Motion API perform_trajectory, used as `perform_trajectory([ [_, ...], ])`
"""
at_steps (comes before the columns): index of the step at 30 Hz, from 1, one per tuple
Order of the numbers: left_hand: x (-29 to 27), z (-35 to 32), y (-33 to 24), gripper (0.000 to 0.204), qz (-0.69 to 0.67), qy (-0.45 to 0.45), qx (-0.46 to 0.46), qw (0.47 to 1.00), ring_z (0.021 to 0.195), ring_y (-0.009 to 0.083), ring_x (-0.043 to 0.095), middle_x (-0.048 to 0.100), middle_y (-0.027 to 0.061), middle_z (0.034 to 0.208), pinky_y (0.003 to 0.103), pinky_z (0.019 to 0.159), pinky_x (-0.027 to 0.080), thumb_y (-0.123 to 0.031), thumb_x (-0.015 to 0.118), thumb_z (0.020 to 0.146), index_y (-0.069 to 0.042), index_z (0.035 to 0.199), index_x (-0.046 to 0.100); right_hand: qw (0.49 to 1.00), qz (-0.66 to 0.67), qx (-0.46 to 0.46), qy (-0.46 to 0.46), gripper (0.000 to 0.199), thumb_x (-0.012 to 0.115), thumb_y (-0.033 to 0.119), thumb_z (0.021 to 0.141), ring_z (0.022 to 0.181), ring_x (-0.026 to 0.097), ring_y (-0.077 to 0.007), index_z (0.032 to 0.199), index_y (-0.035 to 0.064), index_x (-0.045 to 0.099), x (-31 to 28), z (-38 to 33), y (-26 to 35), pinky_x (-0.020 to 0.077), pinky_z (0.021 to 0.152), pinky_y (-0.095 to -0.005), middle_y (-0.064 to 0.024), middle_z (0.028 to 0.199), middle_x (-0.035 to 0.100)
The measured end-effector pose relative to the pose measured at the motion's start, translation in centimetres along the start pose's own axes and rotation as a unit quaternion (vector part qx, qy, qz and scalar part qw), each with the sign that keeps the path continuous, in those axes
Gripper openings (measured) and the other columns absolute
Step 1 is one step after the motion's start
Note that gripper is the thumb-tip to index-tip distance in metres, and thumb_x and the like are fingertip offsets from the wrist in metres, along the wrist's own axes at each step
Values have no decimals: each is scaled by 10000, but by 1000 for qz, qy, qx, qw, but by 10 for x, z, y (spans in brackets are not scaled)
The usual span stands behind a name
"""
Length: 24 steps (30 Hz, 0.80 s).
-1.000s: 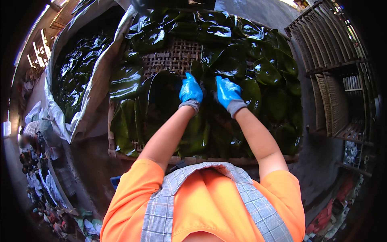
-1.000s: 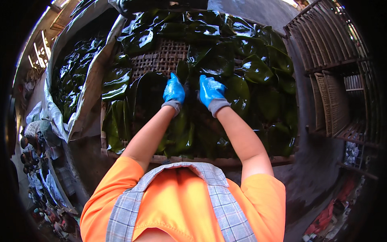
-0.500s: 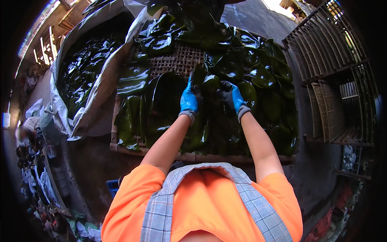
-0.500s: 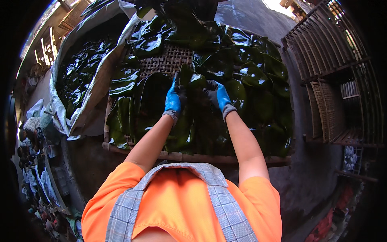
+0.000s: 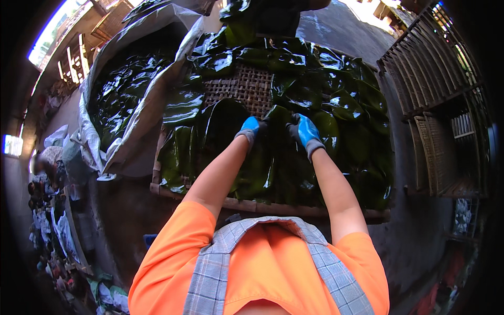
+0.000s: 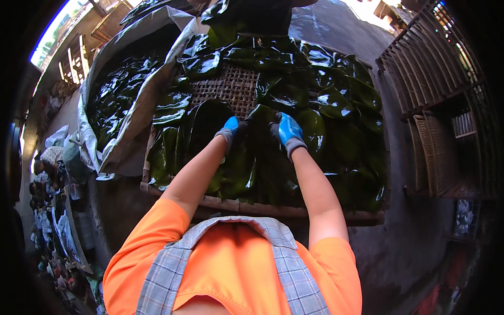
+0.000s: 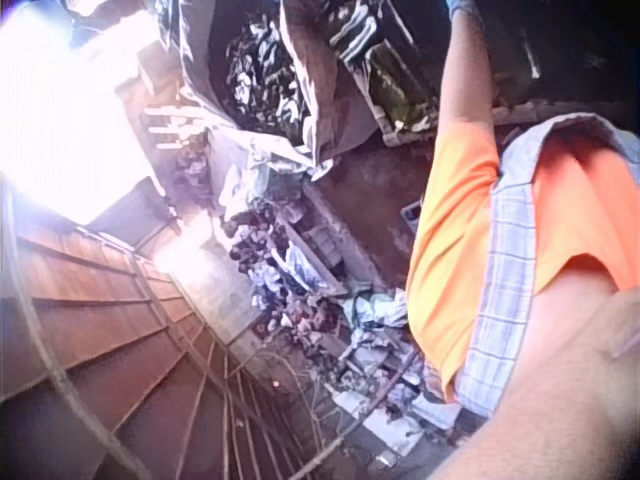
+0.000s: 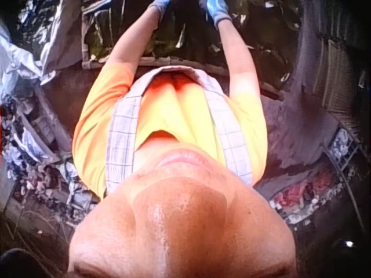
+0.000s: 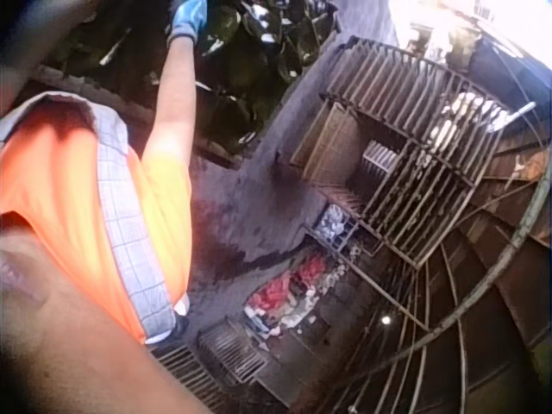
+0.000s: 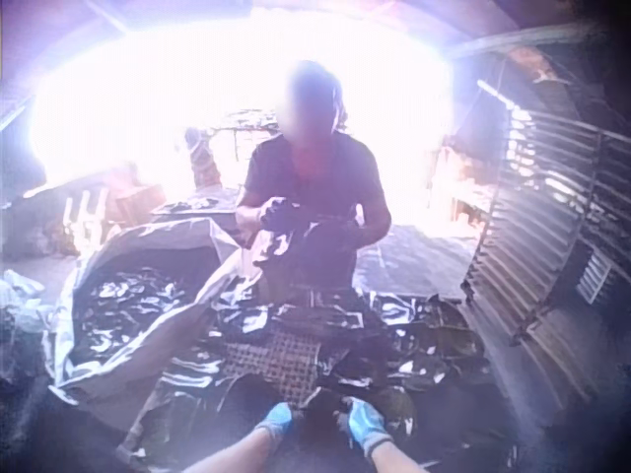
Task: The person takes large sheets of kelp from a water-filled container and spreads them out onto a rectangular mesh rack before placing the rack onto a storage shelf.
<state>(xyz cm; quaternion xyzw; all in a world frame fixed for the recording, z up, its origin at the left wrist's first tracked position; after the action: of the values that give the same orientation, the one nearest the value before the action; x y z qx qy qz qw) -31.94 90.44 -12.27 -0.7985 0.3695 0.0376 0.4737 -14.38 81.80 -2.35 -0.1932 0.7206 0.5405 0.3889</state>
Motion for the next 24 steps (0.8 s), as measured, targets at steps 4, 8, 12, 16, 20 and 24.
perform_trajectory([
  [4, -10, -13, -21, 470, 152, -50, 38, 986, 1011, 417, 578, 617, 230, 1066, 465, 831, 486, -464, 617, 794, -42, 995, 668, 968, -233, -39, -85, 237, 616, 174, 754, 868, 627, -364, 983, 117, 639, -22, -7, 74, 509, 704, -466, -163, 976, 621],
  [8, -23, -64, -67, 339, 217, -8, 86, 972, 976, 403, 591, 624, 194, 1057, 454, 819, 491, -353, 534, 849, -79, 981, 684, 990, -93, -107, 20, 344, 633, 213, 791, 1026, 578, -360, 1131, 165, 613, 25, 21, 54, 466, 880, -427, -151, 1114, 605],
  [12, -117, -137, -75, 388, 141, -152, 223, 953, 982, 377, 592, 632, 203, 1044, 417, 869, 465, -280, 426, 945, -56, 1248, 515, 992, -91, -81, 33, 361, 452, 140, 907, 1114, 539, -341, 1261, 108, 515, 62, 43, 3, 426, 950, -429, -171, 1163, 582],
  [16, -250, -150, 18, 410, -670, 37, 132, 730, 750, 247, 650, 658, 186, 897, 328, 687, 509, -310, 585, 881, -17, 1166, 556, 982, 174, 16, 71, 414, 601, 8, 823, 900, 575, -169, 1224, -39, 512, 49, 34, 0, 476, 829, -308, -95, 1009, 626],
  [20, -480, -150, 154, 335, 33, -432, 201, 879, 831, 322, 658, 671, 163, 942, 376, 733, 514, -278, 596, 860, -32, 1087, 616, 940, 315, 21, -134, 287, 468, 19, 913, 849, 583, -162, 1175, -49, 561, 10, 38, 27, 466, 852, -259, -79, 991, 622],
  [24, -616, -108, 260, 383, 261, -431, 21, 863, 923, 326, 642, 650, 170, 1042, 402, 787, 507, -372, 499, 895, -62, 1078, 629, 969, 209, -109, -74, 330, 530, -52, 874, 984, 583, -154, 1202, -35, 562, 80, 33, 249, 454, 886, -264, -80, 1116, 616],
])
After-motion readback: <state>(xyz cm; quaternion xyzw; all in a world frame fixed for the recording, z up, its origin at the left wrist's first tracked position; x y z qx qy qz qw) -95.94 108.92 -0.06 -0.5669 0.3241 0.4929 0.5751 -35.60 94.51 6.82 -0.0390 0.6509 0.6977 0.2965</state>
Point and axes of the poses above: each hand's wrist, its own z-axis towards the middle knuckle, its own x-axis out of the palm, y = z × x, the point moved 8 cm from there along z, towards the middle knuckle
